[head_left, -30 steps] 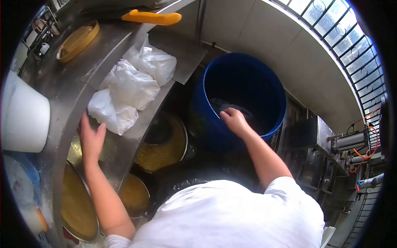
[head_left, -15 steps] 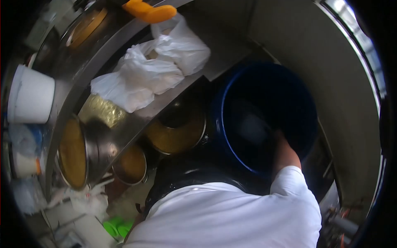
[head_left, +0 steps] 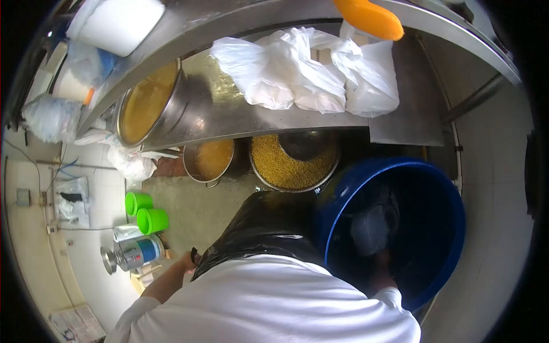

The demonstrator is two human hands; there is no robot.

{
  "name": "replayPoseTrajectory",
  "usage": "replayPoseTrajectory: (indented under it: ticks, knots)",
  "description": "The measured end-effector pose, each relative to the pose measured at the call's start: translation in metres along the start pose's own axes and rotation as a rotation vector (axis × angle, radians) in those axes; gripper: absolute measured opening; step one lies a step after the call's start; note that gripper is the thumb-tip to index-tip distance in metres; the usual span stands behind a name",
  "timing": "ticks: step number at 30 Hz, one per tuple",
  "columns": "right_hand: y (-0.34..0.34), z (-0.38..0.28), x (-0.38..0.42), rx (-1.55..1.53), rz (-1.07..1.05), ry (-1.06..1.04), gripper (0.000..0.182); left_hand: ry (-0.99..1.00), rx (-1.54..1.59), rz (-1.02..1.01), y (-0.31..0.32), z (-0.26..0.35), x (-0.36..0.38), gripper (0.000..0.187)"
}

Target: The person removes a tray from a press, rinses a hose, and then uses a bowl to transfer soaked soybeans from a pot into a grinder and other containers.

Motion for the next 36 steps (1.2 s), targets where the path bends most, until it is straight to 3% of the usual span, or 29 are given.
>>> replayPoseTrajectory:
  ticks: [1,2,3,4,7,10,11,13,15,16,18,20,21,23,24,27,29,33,35,36]
  knots:
    - [-0.028,-0.006,0.004,0.009,0.006,-0.017,0.055,0.109,0.001,-0.054,0.01,0.006,-0.021,0.047]
    - [-0.058,-0.019,0.015,0.199,-0.044,-0.198,0.052,0.218,0.007,-0.109,0.02,0.009,-0.042,0.05]
    - [-0.07,-0.031,0.026,0.388,-0.095,-0.373,0.05,0.205,-0.003,-0.069,0.017,0.023,-0.04,0.05]
    - [-0.066,-0.022,0.021,0.398,-0.091,-0.38,0.05,0.159,-0.013,-0.01,0.006,0.046,-0.031,0.05]
    - [-0.107,-0.029,0.034,0.081,-0.198,-0.318,0.048,0.127,0.014,0.075,-0.02,0.089,-0.016,0.053]
    - [-0.141,-0.069,0.05,-0.153,-0.294,-0.336,0.047,0.134,0.106,0.093,-0.022,0.089,-0.035,0.051]
    - [-0.151,-0.092,0.057,-0.131,-0.308,-0.406,0.046,0.13,0.128,0.09,-0.019,0.084,-0.047,0.051]
    - [-0.168,-0.146,0.071,0.268,-0.199,-0.744,0.058,0.25,0.118,0.143,-0.018,0.082,-0.066,0.054]
    - [-0.219,-0.156,0.088,-0.874,-0.116,0.141,0.058,0.247,0.114,0.143,-0.019,0.083,-0.066,0.055]
    - [-0.244,-0.171,0.115,-0.857,-0.11,0.118,0.058,0.254,0.076,0.134,-0.018,0.084,-0.065,0.055]
    - [-0.3,-0.206,0.159,-1.252,-0.113,-0.049,0.054,0.258,0.054,0.139,-0.016,0.075,-0.071,0.055]
    - [-0.315,-0.203,0.172,-1.704,-0.168,-0.043,0.052,0.281,0.029,0.151,-0.016,0.07,-0.073,0.055]
    - [-0.327,-0.206,0.189,-1.692,-0.162,-0.06,0.052,0.284,0.048,0.152,-0.013,0.06,-0.086,0.055]
    - [-0.374,-0.209,0.244,-1.631,0.136,-0.134,0.045,0.303,-0.078,0.036,0.009,0.04,-0.121,0.058]
    - [-0.383,-0.211,0.257,-1.625,0.145,-0.146,0.045,0.264,-0.117,-0.022,0.016,0.032,-0.13,0.062]
    - [-0.428,-0.213,0.316,-1.262,0.617,-0.216,0.031,0.299,-0.239,-0.103,0.026,0.011,-0.173,0.064]
    - [-0.459,-0.213,0.358,-1.136,0.756,-0.213,0.033,0.345,-0.26,-0.105,0.009,0.014,-0.195,0.061]
    - [-0.53,-0.259,0.469,-0.749,1.078,-0.203,0.036,0.422,-0.026,0.184,-0.065,0.06,-0.238,0.056]
    - [-0.56,-0.286,0.514,-0.561,1.218,-0.299,0.038,0.71,0.008,0.325,-0.129,0.128,-0.199,0.049]
    - [-0.575,-0.306,0.537,-0.476,1.235,-0.269,0.041,0.765,0.117,0.352,-0.157,0.156,-0.183,0.046]
Point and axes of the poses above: each hand's wrist, its own x-axis away from the middle knuckle, its own y-axis out of the palm, z = x × y, the point moved 8 cm from there along -x, towards the middle knuckle, and after that the axes turned 1 degree about x, right-handed, at the moved point
